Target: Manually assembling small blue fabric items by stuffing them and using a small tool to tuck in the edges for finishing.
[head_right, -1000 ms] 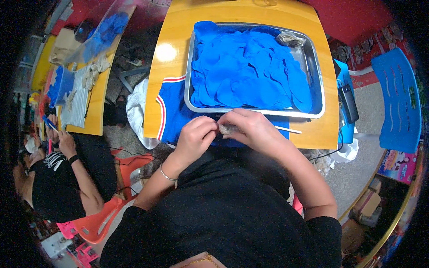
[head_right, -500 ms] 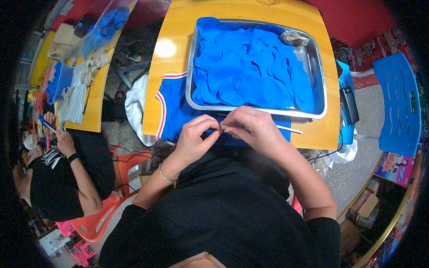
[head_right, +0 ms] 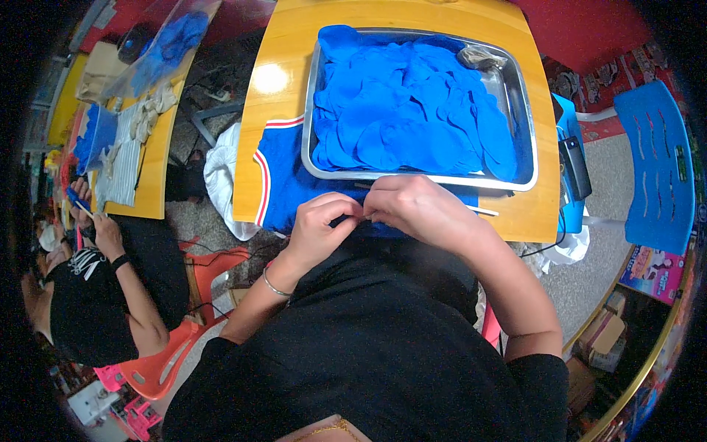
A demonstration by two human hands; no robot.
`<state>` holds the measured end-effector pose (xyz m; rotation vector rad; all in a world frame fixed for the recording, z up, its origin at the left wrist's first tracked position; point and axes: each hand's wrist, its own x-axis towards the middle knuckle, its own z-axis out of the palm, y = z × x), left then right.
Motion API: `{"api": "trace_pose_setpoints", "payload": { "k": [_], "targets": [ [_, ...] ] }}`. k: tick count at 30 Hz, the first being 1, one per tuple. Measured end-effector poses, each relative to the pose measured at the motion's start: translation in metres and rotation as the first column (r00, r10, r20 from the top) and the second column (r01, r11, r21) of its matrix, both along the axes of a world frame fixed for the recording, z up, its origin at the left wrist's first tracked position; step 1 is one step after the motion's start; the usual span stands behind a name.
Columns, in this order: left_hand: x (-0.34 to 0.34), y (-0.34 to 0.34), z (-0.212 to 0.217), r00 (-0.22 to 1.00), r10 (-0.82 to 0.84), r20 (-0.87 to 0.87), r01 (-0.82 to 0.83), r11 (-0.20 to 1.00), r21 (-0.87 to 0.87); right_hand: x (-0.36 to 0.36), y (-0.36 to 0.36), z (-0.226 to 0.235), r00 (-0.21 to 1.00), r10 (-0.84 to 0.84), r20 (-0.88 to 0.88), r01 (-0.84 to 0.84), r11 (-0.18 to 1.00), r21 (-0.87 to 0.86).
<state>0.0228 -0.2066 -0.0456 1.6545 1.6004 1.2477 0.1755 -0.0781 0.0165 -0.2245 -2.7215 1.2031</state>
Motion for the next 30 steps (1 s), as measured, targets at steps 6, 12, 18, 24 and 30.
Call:
{"api": "trace_pose_setpoints", "payload": {
  "k": [6,12,18,24,30],
  "targets": [
    [-0.004,0.004,0.003,0.996,-0.011,0.085,0.009,1.000,0.029,0.001,0.000,-0.003,0.999,0.018,0.047,-0.019,1.000,0.024],
    [-0.007,0.003,0.002,0.996,-0.016,0.084,0.017,1.000,-0.015,-0.002,-0.003,0.000,0.998,0.010,0.070,-0.017,0.995,0.095],
    [-0.005,0.002,0.001,0.981,0.048,0.190,-0.036,0.997,-0.066,-0.004,-0.012,-0.004,0.993,-0.060,0.099,0.036,0.971,0.236],
    [-0.003,0.002,0.000,0.967,0.050,0.249,-0.039,0.998,-0.049,-0.002,-0.020,-0.010,0.983,-0.176,0.059,0.151,0.944,0.294],
    [0.001,-0.008,-0.018,0.931,0.135,0.339,-0.125,0.991,-0.050,0.010,-0.032,-0.017,0.975,-0.213,-0.068,0.223,0.931,0.287]
  ]
}}
